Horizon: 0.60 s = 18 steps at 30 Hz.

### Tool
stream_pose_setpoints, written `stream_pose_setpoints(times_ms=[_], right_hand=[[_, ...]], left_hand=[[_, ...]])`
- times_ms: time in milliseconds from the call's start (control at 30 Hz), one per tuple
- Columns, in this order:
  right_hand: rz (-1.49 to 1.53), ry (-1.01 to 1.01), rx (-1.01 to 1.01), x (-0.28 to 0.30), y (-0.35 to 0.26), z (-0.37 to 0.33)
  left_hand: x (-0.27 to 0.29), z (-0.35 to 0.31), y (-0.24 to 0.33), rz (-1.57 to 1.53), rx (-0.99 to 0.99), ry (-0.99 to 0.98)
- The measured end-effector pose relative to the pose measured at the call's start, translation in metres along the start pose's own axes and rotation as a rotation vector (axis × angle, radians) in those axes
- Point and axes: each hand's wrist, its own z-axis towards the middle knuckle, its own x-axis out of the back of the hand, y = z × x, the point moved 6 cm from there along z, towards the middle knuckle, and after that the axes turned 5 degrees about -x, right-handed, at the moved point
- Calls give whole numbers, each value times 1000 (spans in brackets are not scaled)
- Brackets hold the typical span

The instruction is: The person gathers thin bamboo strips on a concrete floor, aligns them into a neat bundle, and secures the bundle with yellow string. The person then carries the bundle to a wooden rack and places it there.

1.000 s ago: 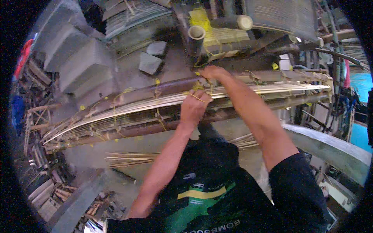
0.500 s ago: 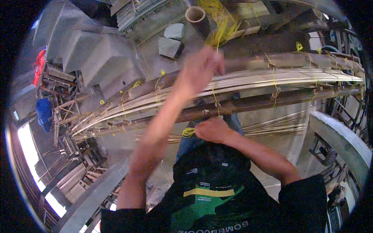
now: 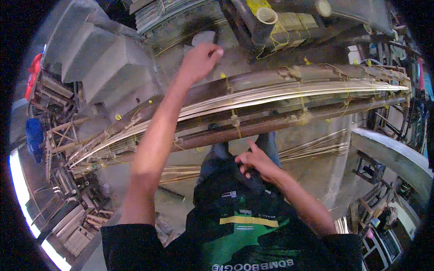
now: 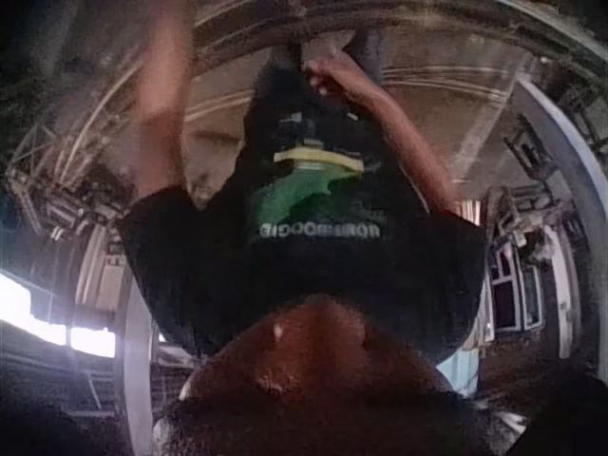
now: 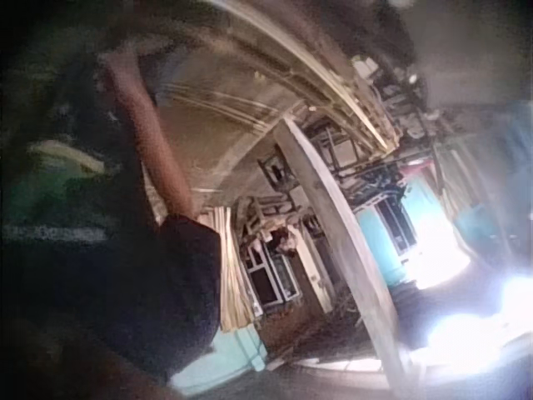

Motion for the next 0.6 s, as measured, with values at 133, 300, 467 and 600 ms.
stream_pose_setpoints(times_ms=[133, 300, 467, 600], right_hand=[[-249, 112, 34, -35, 23, 48], [-796, 330, 252, 53, -230, -6], [-793, -95, 818, 39, -313, 127], [-849, 486, -262, 140, -210, 205]], left_hand=[[-1, -83, 44, -135, -92, 28], [-32, -151, 55, -91, -129, 253], [-29, -143, 63, 163, -26, 436], [-44, -143, 63, 118, -222, 444]])
